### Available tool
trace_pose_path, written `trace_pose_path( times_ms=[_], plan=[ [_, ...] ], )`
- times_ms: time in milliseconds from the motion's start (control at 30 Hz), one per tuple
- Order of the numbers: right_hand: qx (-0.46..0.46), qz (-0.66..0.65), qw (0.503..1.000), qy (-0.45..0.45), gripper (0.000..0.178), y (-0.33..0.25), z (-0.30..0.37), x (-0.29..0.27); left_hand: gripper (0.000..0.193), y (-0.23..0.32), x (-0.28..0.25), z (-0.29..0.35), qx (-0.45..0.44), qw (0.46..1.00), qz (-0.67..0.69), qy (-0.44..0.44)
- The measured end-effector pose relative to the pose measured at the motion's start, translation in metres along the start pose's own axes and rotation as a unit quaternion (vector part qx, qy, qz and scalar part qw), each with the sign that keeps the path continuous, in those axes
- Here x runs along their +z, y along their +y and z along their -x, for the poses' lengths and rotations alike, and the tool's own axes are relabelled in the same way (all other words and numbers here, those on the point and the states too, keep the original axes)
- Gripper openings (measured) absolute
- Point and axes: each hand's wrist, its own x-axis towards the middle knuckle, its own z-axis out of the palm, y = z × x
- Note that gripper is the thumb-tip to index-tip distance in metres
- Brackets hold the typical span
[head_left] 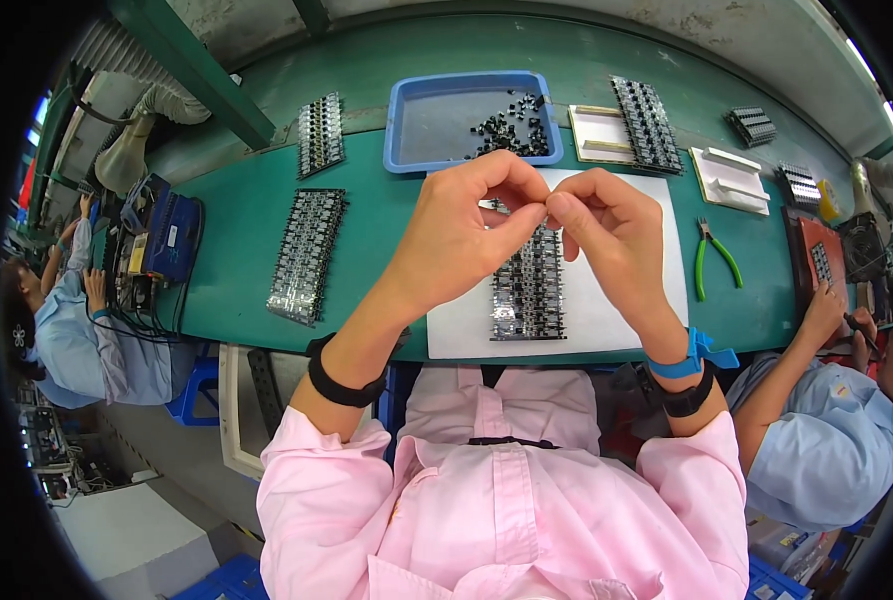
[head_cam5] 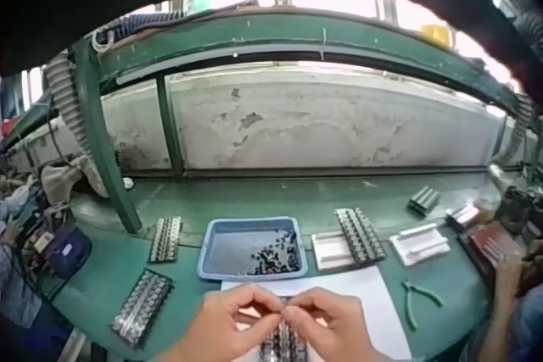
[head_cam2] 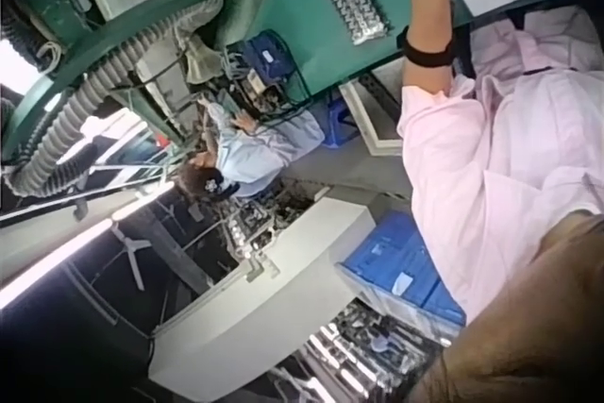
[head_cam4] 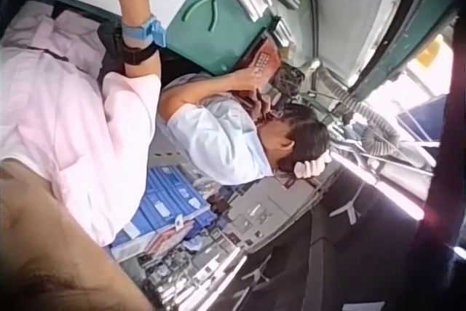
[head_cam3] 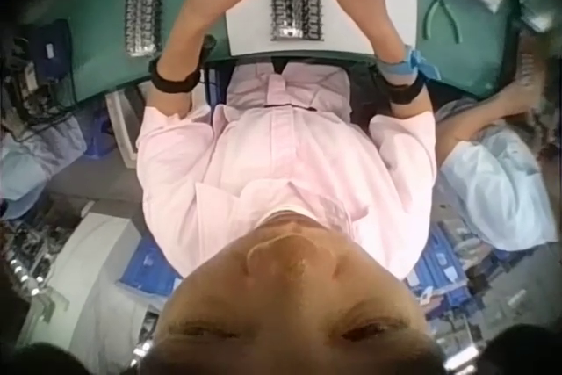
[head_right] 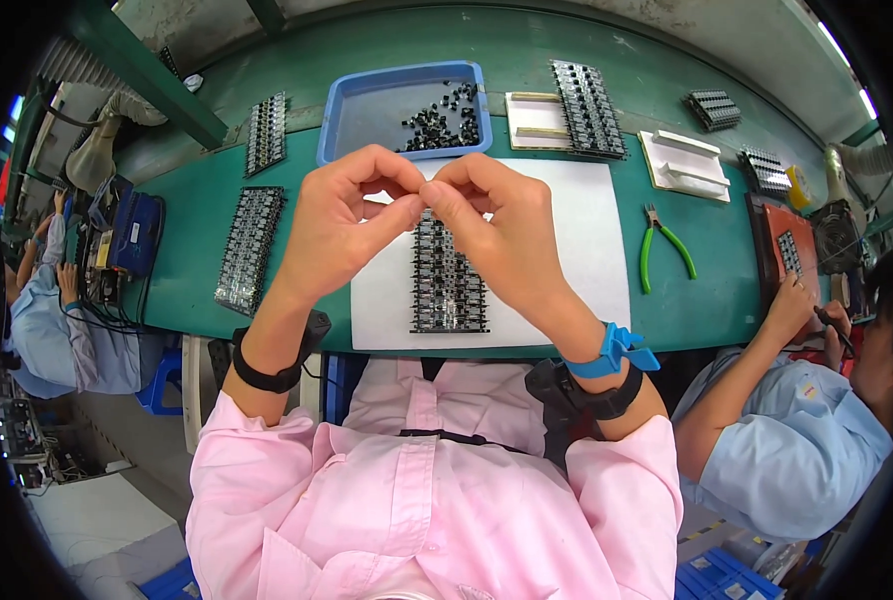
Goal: The person picks up components from a tray and places them onto a circuit board by hand. After wrapping a blue strap around their wrist, they continue placing components and then use shears to trim one.
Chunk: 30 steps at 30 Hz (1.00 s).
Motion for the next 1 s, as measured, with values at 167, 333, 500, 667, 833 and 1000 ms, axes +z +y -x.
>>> trace_pose_path(
  times_ms=[167,333,500,667,833,1000],
  plan=[
    [0.103,-0.101,0.988,-0.057,0.016,0.001,-0.003,-0.003,0.011,-0.01,-0.003,0.002,-0.019,0.999,0.048,0.005],
    [0.106,-0.14,0.981,-0.086,0.015,0.006,-0.003,-0.003,0.016,-0.014,-0.007,0.006,-0.022,0.99,0.126,-0.061],
    [0.115,-0.228,0.966,-0.05,0.014,0.006,0.001,-0.001,0.014,-0.015,0.005,0.014,0.047,0.999,0.021,0.009],
    [0.113,-0.234,0.965,-0.041,0.013,0.009,0.007,-0.005,0.012,-0.015,0.011,0.011,0.111,0.991,-0.071,0.02],
    [0.148,-0.234,0.951,-0.135,0.013,0.019,0.01,-0.041,0.011,-0.021,0.027,0.003,0.143,0.985,-0.093,0.001],
    [0.05,0.375,0.925,0.035,0.015,0.06,0.018,-0.13,0.013,-0.032,0.028,0.003,0.038,0.999,-0.002,0.028]
  ],
)
